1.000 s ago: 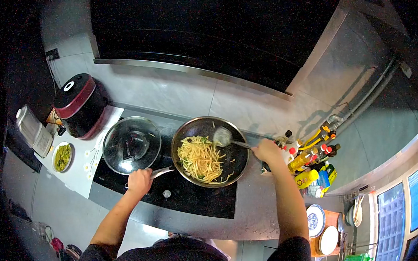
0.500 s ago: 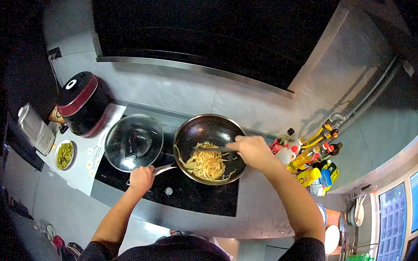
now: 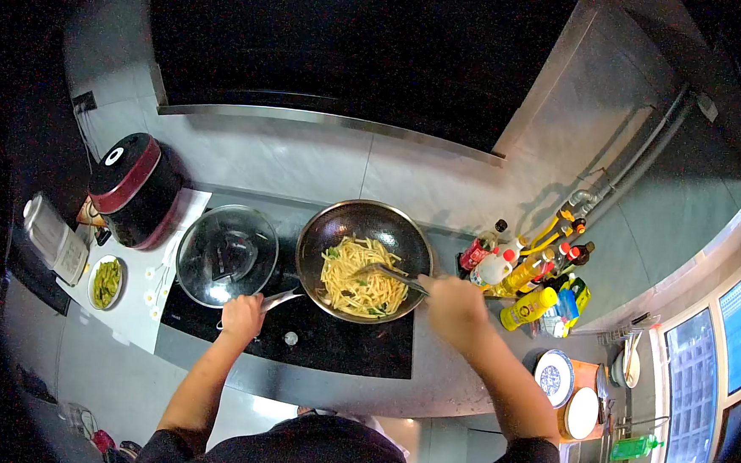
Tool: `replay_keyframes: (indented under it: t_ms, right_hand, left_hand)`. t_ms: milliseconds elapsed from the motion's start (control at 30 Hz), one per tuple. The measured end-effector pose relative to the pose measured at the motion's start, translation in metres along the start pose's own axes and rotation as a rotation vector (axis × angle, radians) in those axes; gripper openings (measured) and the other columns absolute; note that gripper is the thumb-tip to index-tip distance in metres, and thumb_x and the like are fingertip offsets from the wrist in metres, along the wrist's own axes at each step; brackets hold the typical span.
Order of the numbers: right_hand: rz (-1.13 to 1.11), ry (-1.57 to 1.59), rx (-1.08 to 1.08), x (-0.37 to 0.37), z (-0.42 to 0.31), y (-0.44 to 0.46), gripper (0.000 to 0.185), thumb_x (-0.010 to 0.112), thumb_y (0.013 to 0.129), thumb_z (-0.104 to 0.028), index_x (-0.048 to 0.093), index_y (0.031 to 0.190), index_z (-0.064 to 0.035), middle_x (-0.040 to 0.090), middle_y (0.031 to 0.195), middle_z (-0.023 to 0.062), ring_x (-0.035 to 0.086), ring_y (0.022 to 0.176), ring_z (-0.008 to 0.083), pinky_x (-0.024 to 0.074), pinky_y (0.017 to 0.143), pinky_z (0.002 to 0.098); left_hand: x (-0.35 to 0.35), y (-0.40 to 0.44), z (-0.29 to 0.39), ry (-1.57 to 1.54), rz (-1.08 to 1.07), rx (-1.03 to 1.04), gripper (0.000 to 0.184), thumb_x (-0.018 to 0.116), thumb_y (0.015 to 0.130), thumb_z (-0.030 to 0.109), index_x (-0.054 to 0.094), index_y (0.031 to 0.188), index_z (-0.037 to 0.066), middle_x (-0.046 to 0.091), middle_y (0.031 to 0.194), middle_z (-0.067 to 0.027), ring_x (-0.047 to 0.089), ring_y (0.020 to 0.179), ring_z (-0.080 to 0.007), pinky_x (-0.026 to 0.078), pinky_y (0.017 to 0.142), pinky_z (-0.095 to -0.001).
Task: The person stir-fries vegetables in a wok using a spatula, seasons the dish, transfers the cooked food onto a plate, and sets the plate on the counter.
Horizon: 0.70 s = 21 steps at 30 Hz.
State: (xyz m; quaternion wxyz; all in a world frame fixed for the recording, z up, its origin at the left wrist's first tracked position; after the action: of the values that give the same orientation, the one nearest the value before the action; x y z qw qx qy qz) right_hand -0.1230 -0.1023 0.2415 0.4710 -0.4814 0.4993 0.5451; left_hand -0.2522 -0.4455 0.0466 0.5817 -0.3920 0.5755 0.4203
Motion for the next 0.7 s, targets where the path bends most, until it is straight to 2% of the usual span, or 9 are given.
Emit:
replay_keyframes:
  t_ms: [33, 67, 167, 267, 367, 400, 500, 600, 700]
  right_hand:
    - [0.002, 0.023, -0.009, -0.012, 0.006, -0.008, 0.036, 0.055, 0.077, -0.008, 0.067, 0.111, -0.0122, 0.067, 0.083, 0.0148, 0.067, 0.081, 0.0323, 0.0545, 0.065, 0.045]
    - [0.179, 0.079, -0.121, -0.019, 0.013, -0.02, 0.035, 0.055, 0.077, -0.008, 0.068, 0.108, -0.0111, 0.067, 0.084, 0.0142, 0.067, 0.084, 0.0322, 0.0546, 0.067, 0.0471]
    - [-0.134, -0.017, -0.076, -0.008, 0.006, -0.024, 0.037, 0.062, 0.077, -0.01, 0.068, 0.113, -0.0135, 0.068, 0.088, 0.0151, 0.066, 0.081, 0.0346, 0.0525, 0.072, 0.0455]
    - [-0.115, -0.048, 0.083, 0.029, -0.02, 0.009, 0.037, 0.059, 0.078, -0.01, 0.068, 0.114, -0.016, 0.067, 0.084, 0.0136, 0.066, 0.081, 0.0341, 0.0531, 0.069, 0.0445]
    - [0.038, -0.094, 0.063, 0.035, -0.005, 0.019, 0.027, 0.061, 0.081, -0.014, 0.069, 0.107, -0.0184, 0.066, 0.086, 0.0106, 0.069, 0.077, 0.0288, 0.0553, 0.062, 0.0401]
    - [0.111, -0.101, 0.019, 0.021, 0.006, 0.012, 0.026, 0.06, 0.083, -0.014, 0.07, 0.107, -0.0199, 0.065, 0.086, 0.0091, 0.069, 0.076, 0.0275, 0.055, 0.062, 0.0401]
    - [-0.047, -0.253, -0.022, -0.047, 0.019, -0.002, 0.029, 0.058, 0.084, -0.01, 0.07, 0.108, -0.0196, 0.065, 0.086, 0.0083, 0.069, 0.075, 0.0267, 0.0549, 0.062, 0.0397]
    - [-0.043, -0.296, -0.097, -0.001, 0.038, 0.014, 0.025, 0.058, 0.084, -0.011, 0.071, 0.103, -0.0181, 0.064, 0.086, 0.0089, 0.068, 0.078, 0.0266, 0.0543, 0.064, 0.0391]
    - [0.101, -0.083, 0.061, 0.034, 0.025, 0.034, 0.02, 0.059, 0.082, -0.013, 0.072, 0.097, -0.0185, 0.064, 0.085, 0.0085, 0.068, 0.081, 0.0274, 0.0536, 0.067, 0.0409]
  left_hand:
    - [0.0, -0.001, 0.0, -0.003, -0.007, -0.005, 0.019, 0.07, 0.08, 0.025, 0.064, 0.091, 0.011, 0.068, 0.081, -0.0139, 0.069, 0.075, -0.0326, 0.055, 0.066, -0.0428]
    - [-0.001, -0.001, 0.001, -0.006, -0.011, -0.008, 0.019, 0.07, 0.08, 0.025, 0.065, 0.091, 0.011, 0.068, 0.081, -0.0144, 0.069, 0.075, -0.0327, 0.055, 0.066, -0.0428]
    - [-0.007, -0.003, 0.004, 0.008, 0.098, 0.0, 0.012, 0.065, 0.083, 0.022, 0.066, 0.081, 0.01, 0.069, 0.074, -0.0144, 0.07, 0.07, -0.0328, 0.056, 0.062, -0.042]
    - [-0.015, -0.006, 0.006, -0.019, 0.091, 0.029, 0.011, 0.062, 0.084, 0.019, 0.065, 0.081, 0.009, 0.069, 0.074, -0.0154, 0.07, 0.07, -0.0331, 0.056, 0.062, -0.0426]
    - [-0.01, -0.004, 0.004, -0.014, 0.077, 0.023, 0.011, 0.061, 0.084, 0.018, 0.065, 0.08, 0.009, 0.069, 0.074, -0.0159, 0.07, 0.07, -0.0332, 0.056, 0.063, -0.0428]
    - [-0.011, -0.003, 0.004, -0.015, 0.075, 0.016, 0.011, 0.061, 0.084, 0.018, 0.065, 0.08, 0.009, 0.069, 0.074, -0.0159, 0.07, 0.071, -0.0332, 0.056, 0.063, -0.0428]
    - [-0.011, -0.003, 0.005, -0.014, 0.072, 0.004, 0.011, 0.062, 0.084, 0.019, 0.065, 0.08, 0.009, 0.069, 0.074, -0.0157, 0.07, 0.07, -0.033, 0.056, 0.063, -0.0427]
    - [-0.009, -0.003, 0.004, -0.009, 0.073, 0.008, 0.011, 0.066, 0.081, 0.021, 0.065, 0.082, 0.01, 0.069, 0.075, -0.0153, 0.07, 0.07, -0.0325, 0.056, 0.064, -0.0423]
    - [-0.006, -0.003, 0.003, -0.018, 0.047, 0.007, 0.018, 0.072, 0.078, 0.024, 0.065, 0.086, 0.01, 0.068, 0.077, -0.0152, 0.069, 0.072, -0.0323, 0.056, 0.065, -0.0422]
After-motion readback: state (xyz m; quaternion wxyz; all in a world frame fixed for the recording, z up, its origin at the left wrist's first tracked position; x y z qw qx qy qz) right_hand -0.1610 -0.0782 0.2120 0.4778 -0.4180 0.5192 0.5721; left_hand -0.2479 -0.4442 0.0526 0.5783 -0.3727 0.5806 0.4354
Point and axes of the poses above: each hand's wrist, its own y-axis towards the middle knuckle, its own x-axis out of the palm, z = x × y, the point moved 3 cm from there along y, towards the middle knuckle
